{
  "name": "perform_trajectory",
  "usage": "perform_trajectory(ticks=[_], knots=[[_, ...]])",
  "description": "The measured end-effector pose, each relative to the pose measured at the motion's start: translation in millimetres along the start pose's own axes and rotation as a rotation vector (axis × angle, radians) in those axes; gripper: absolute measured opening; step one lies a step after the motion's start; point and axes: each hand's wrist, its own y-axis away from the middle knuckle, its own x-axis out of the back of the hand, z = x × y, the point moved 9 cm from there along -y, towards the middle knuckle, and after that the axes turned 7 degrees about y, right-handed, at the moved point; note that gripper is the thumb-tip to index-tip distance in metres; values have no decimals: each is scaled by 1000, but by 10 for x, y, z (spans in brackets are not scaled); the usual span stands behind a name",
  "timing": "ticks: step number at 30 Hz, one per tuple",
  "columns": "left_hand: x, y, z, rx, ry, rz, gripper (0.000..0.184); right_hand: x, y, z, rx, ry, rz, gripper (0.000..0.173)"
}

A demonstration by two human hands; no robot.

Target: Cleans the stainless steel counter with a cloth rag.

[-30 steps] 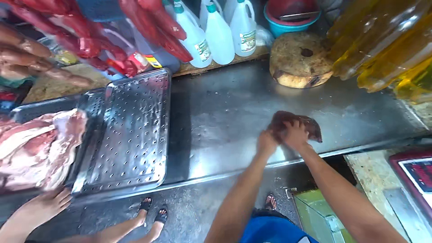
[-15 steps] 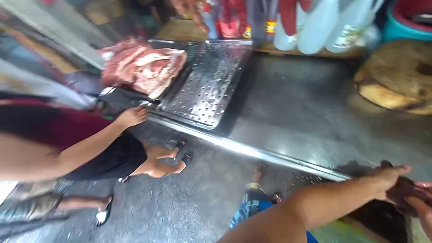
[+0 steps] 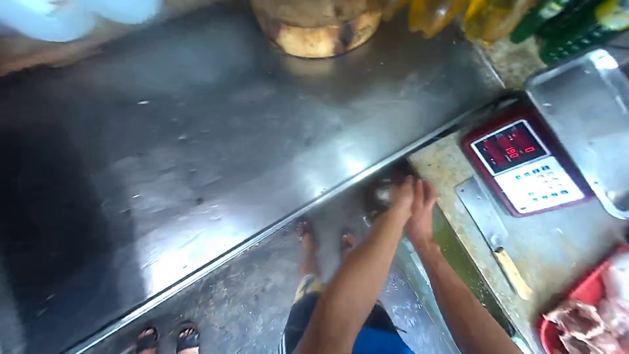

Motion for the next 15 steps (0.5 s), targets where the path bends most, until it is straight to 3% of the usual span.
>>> perform_trajectory(ticks=[3,5,9,12,15], knots=[[-86,-158,240,-174,-77,94,42,-64,-192,78,-125,-28,36,57],[-31,-247,308,-262,-17,86,40,-118,-152,18,-79,-42,39,56],[284,-282,145,-150,167,142,30,-406,48,-56,77,-62,37,61],[444,-429,-80,-30,180,228,36,-769,-4,152,-69,-170,-37,57],[409,-723,-69,-107,-34,280,33,-1190,-234,506,-294,-169,-222,52]])
